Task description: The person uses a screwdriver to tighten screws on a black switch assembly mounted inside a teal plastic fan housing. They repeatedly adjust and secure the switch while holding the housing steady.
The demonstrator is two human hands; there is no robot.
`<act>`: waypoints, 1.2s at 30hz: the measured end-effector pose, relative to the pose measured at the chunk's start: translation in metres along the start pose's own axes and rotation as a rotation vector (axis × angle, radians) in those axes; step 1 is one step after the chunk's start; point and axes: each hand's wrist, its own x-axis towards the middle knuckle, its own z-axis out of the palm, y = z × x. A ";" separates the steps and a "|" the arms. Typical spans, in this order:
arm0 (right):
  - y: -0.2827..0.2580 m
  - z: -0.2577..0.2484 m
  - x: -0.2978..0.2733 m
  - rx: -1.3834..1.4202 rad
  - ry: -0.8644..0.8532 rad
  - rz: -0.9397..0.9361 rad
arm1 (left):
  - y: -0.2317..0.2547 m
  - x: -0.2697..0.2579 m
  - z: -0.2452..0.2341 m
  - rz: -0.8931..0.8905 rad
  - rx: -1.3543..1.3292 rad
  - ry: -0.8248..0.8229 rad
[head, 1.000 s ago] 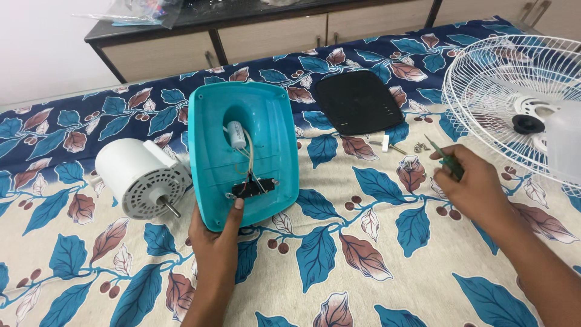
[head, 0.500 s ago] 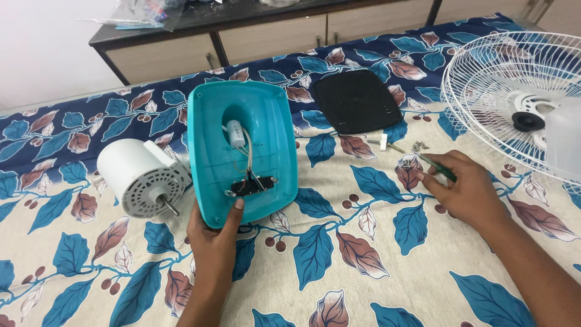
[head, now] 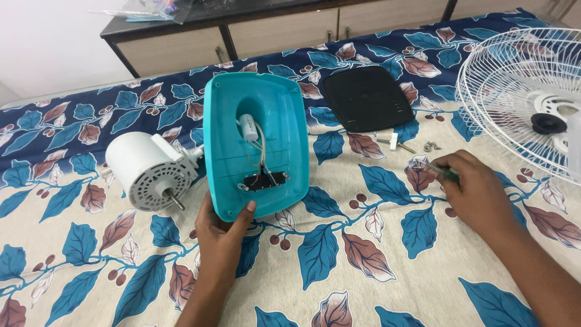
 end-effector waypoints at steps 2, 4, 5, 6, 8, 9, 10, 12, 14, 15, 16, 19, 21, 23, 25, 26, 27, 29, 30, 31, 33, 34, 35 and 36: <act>0.004 0.000 0.000 -0.013 0.091 -0.072 | -0.001 0.001 -0.001 -0.006 -0.021 0.003; 0.006 0.002 -0.002 0.057 0.109 -0.030 | -0.001 0.001 -0.003 0.012 -0.045 -0.021; 0.006 0.001 -0.005 0.134 0.081 0.049 | -0.001 0.001 -0.004 0.033 -0.058 -0.046; 0.004 0.000 -0.008 0.209 0.049 0.128 | 0.000 0.000 -0.005 0.052 -0.070 -0.071; -0.002 0.000 -0.012 0.258 0.045 0.195 | 0.001 -0.002 -0.006 0.020 -0.073 -0.073; -0.007 0.000 -0.013 0.282 0.045 0.228 | 0.003 -0.002 -0.005 0.007 -0.076 -0.076; -0.013 0.001 -0.014 0.261 0.040 0.202 | 0.005 -0.002 -0.004 -0.002 -0.080 -0.071; -0.027 0.003 -0.018 0.218 0.030 0.151 | 0.008 -0.002 -0.003 -0.019 -0.090 -0.061; -0.043 0.010 -0.022 0.130 -0.019 0.157 | 0.009 -0.001 -0.001 -0.068 -0.072 -0.027; -0.052 0.016 -0.024 0.086 -0.044 0.160 | 0.010 -0.001 -0.001 -0.094 -0.063 -0.010; -0.062 0.024 -0.028 0.219 -0.037 0.005 | 0.009 -0.001 0.000 -0.068 -0.066 -0.011; -0.096 0.054 -0.041 0.505 -0.087 -0.214 | 0.007 0.000 0.000 -0.017 -0.059 -0.010; -0.123 0.077 -0.049 0.589 -0.187 -0.158 | 0.006 0.000 0.000 -0.012 -0.039 0.003; -0.148 0.097 -0.053 0.651 -0.232 -0.193 | 0.005 -0.001 0.000 -0.020 -0.075 0.009; -0.169 0.115 -0.054 0.731 -0.236 -0.221 | 0.006 0.000 0.000 -0.019 -0.102 0.000; -0.178 0.123 -0.054 0.807 -0.228 -0.249 | 0.005 -0.001 0.001 -0.016 -0.116 -0.007; -0.182 0.129 -0.053 0.882 -0.220 -0.278 | 0.005 -0.001 0.001 -0.013 -0.130 -0.014; -0.187 0.137 -0.051 0.822 -0.095 -0.383 | 0.004 -0.001 0.000 -0.030 -0.112 -0.001; -0.189 0.142 -0.050 0.793 -0.033 -0.434 | 0.003 -0.001 0.000 -0.038 -0.101 0.006; -0.189 0.145 -0.051 0.788 -0.010 -0.418 | 0.002 -0.002 0.000 -0.003 -0.098 -0.003; -0.188 0.149 -0.052 0.782 0.042 -0.392 | 0.002 0.000 0.001 0.077 -0.093 -0.024; -0.187 0.149 -0.052 0.760 0.047 -0.416 | 0.002 0.000 0.001 0.050 -0.084 -0.022; -0.185 0.149 -0.053 0.738 0.052 -0.441 | 0.001 -0.001 0.001 0.023 -0.075 -0.020; -0.183 0.148 -0.053 0.714 0.056 -0.465 | 0.002 -0.002 0.001 -0.006 -0.068 -0.017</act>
